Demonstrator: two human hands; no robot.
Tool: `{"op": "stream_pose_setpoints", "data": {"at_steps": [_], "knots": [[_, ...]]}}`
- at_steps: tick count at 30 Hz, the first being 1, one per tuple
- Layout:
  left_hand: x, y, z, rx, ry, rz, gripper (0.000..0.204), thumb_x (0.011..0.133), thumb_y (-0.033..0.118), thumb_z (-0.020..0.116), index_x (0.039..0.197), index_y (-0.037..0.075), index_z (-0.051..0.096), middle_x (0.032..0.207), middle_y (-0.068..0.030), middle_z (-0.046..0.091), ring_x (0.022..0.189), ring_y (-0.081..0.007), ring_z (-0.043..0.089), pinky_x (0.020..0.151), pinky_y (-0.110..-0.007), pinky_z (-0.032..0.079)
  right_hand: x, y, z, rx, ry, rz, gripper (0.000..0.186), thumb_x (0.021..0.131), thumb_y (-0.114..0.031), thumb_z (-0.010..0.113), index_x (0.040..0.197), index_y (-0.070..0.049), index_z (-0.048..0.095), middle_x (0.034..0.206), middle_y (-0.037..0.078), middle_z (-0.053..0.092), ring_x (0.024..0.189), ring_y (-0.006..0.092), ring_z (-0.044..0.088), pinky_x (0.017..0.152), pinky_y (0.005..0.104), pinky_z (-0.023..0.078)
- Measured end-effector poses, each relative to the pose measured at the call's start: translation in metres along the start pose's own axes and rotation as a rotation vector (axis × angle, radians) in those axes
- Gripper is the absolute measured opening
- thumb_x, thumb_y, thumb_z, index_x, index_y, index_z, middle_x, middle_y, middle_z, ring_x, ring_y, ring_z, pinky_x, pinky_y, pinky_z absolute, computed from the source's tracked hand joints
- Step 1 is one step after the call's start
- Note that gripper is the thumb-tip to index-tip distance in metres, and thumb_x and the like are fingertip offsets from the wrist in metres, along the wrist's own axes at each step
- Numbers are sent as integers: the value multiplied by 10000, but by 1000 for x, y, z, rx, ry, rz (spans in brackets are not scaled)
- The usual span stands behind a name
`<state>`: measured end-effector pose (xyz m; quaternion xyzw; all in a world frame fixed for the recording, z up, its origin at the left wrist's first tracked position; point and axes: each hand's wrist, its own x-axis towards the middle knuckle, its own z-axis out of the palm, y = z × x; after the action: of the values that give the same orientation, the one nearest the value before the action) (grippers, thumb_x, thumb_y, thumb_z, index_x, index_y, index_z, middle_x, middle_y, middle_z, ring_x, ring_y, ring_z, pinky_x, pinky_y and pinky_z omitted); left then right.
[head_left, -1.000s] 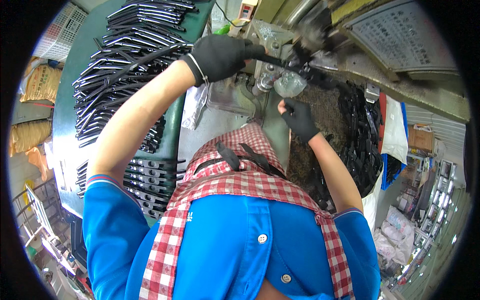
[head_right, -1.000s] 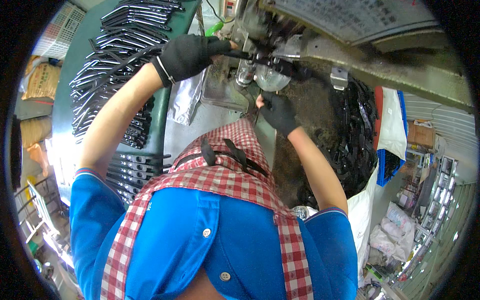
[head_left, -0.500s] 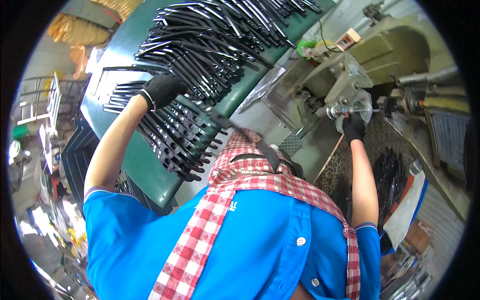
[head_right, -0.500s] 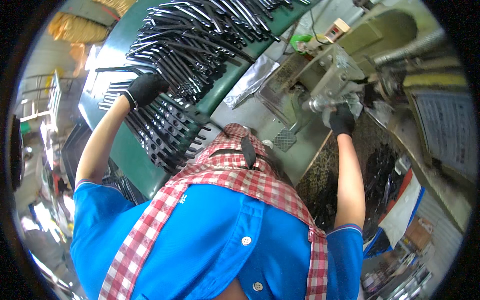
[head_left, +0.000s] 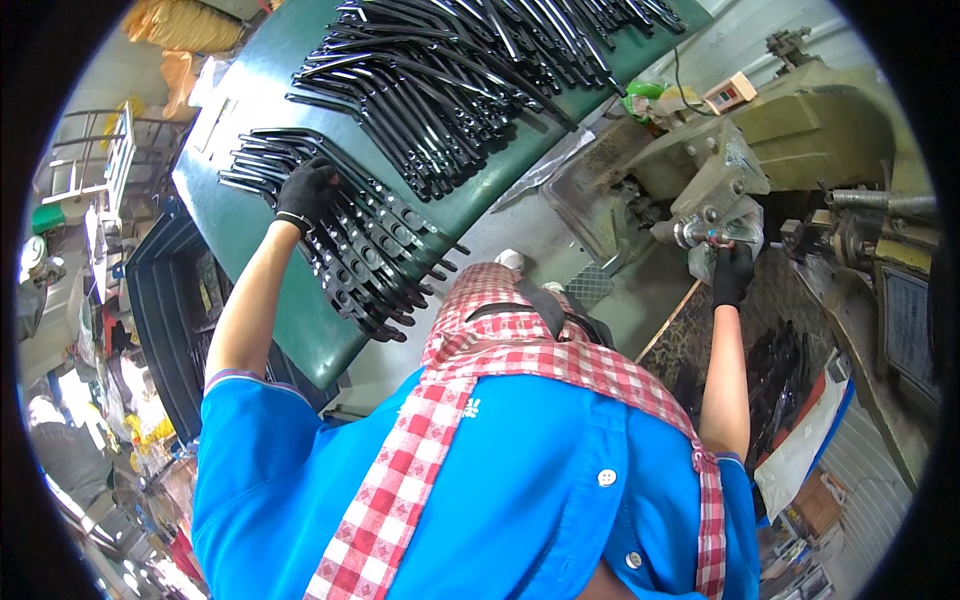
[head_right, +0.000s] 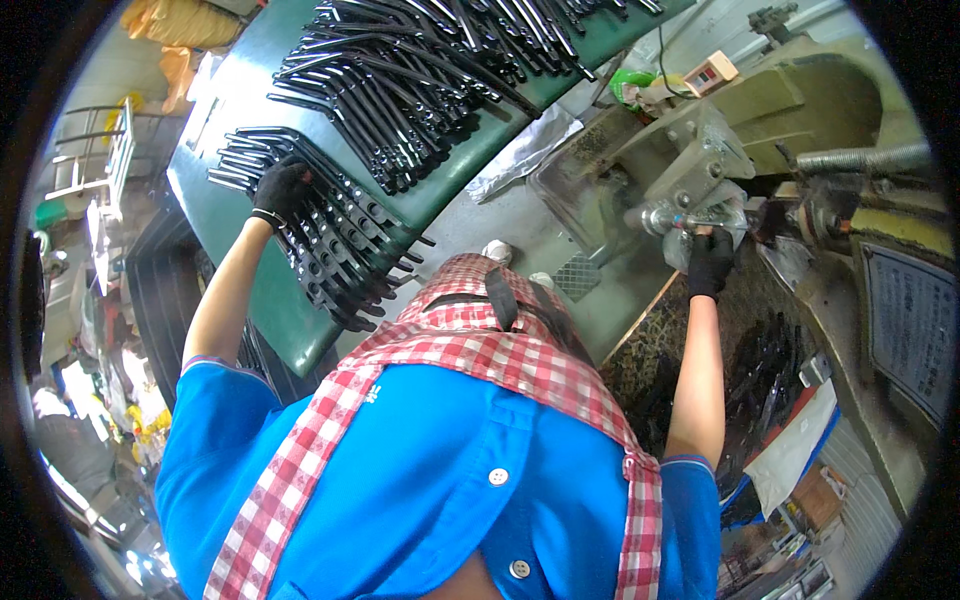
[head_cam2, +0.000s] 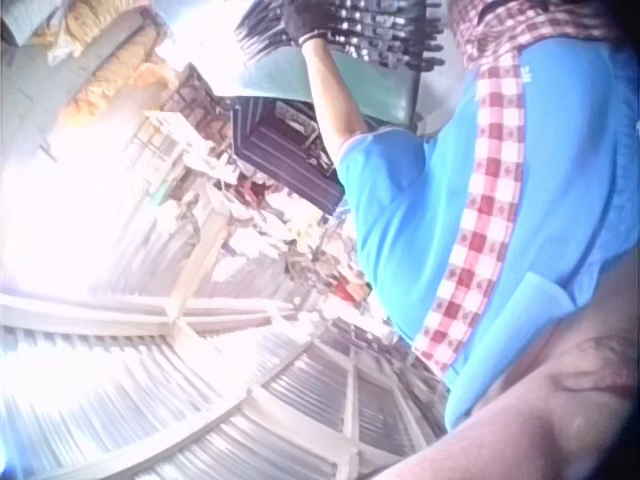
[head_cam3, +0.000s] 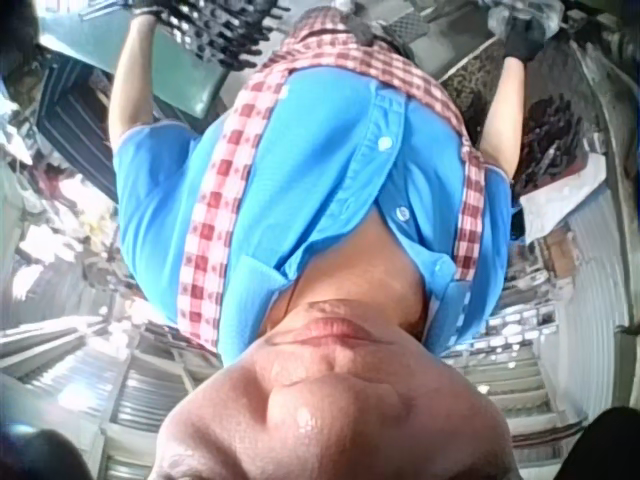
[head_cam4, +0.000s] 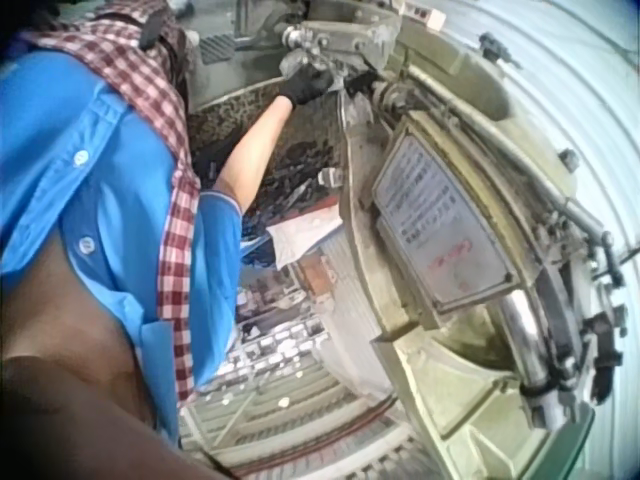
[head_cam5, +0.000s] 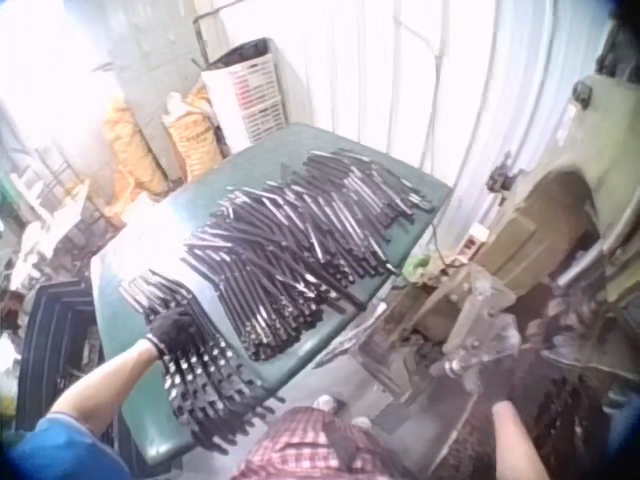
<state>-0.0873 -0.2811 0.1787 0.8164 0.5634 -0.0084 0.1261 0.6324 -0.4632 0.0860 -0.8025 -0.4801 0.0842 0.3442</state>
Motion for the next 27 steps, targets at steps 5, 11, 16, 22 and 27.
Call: {"op": "stream_pose_setpoints", "data": {"at_steps": [5, 11, 16, 22, 27], "knots": [[37, 27, 8, 40, 37, 239, 333, 811, 173, 598, 1142, 141, 582, 1207, -94, 578, 1057, -338, 578, 837, -413, 493, -11, -157, -54, 974, -12, 420, 31, 901, -47, 577, 908, -46, 547, 812, 42, 540, 758, 184, 559, 693, 349, 495], [59, 23, 12, 240, -67, 420, 401, 741, 132, 668, 1133, 170, 588, 1160, -74, 570, 1018, -324, 574, 822, -417, 498, -17, -234, -84, 983, -101, 210, 106, 865, -83, 644, 859, -24, 556, 763, 67, 590, 727, 166, 605, 720, 338, 516], [71, 40, 4, 238, -186, 447, 422, 666, 122, 710, 1075, 158, 609, 1145, -85, 570, 1059, -323, 538, 877, -417, 465, -20, -214, -66, 910, 33, 180, 202, 840, -147, 692, 917, 20, 609, 785, 76, 638, 646, 192, 663, 625, 321, 536], [78, 4, 25, 294, -258, 425, 447, 697, 122, 703, 1116, 126, 547, 1170, -113, 552, 1092, -326, 519, 912, -419, 448, -21, -238, -60, 911, 155, 212, 165, 836, -128, 695, 838, 15, 611, 704, 52, 628, 609, 132, 613, 597, 280, 510], [80, -4, 28, 282, -172, 455, 413, 708, 85, 678, 1099, 126, 553, 1070, -108, 590, 1022, -321, 549, 877, -422, 456, -23, -237, -64, 852, 142, 200, 186, 823, -139, 706, 853, 16, 607, 712, 57, 619, 615, 138, 616, 560, 286, 519]]}}
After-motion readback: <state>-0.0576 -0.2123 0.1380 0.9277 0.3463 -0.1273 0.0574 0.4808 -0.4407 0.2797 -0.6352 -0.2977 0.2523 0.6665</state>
